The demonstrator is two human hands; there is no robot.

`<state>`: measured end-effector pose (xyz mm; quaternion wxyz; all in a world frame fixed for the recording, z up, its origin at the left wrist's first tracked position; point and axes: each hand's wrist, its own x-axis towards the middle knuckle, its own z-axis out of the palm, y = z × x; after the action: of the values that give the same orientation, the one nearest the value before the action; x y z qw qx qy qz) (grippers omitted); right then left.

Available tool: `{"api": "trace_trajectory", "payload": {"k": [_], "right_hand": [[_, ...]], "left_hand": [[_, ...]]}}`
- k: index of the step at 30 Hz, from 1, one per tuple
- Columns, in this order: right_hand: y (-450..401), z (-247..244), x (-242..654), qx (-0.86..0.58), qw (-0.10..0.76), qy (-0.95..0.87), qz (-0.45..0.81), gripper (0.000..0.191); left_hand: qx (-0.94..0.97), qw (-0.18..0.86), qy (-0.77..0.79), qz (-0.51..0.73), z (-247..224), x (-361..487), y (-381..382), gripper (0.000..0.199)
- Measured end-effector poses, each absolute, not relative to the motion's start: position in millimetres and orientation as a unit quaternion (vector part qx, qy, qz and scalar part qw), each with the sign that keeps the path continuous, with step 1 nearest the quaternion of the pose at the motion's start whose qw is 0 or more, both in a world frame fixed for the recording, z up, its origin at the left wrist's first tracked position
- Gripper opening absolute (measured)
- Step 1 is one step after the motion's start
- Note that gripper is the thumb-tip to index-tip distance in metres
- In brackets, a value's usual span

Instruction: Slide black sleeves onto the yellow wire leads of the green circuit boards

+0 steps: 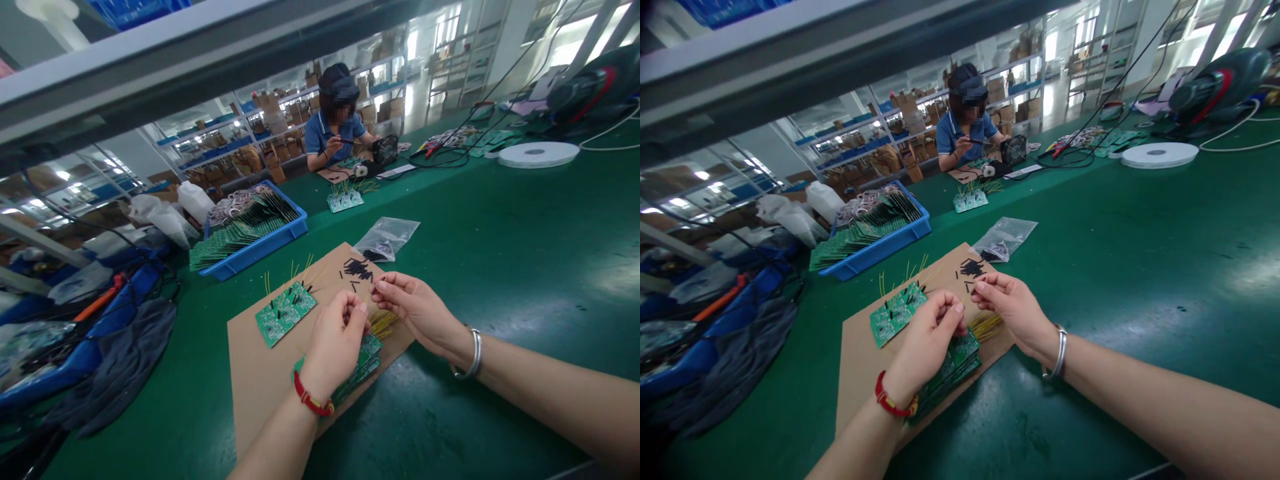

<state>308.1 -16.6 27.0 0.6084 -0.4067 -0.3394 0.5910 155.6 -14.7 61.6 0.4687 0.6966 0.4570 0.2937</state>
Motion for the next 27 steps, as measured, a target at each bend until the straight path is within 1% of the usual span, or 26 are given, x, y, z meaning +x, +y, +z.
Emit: {"api": "trace_trajectory", "payload": {"k": [3,6,27], "right_hand": [[-18.1,29.3,307.2,-0.390,0.602,-0.298,0.630,0.026],[-18.7,31.3,307.2,-0.389,0.596,-0.287,0.641,0.025],[-19.2,30.2,306.4,-0.397,0.595,-0.300,0.631,0.022]], "left_hand": [[0.680,0.487,0.462,0.294,59.6,159.1,-14.1,0.018],[0.681,0.486,0.465,0.290,58.9,160.1,-13.9,0.019],[0.705,0.440,0.479,0.283,59.1,158.4,-11.6,0.020]]}}
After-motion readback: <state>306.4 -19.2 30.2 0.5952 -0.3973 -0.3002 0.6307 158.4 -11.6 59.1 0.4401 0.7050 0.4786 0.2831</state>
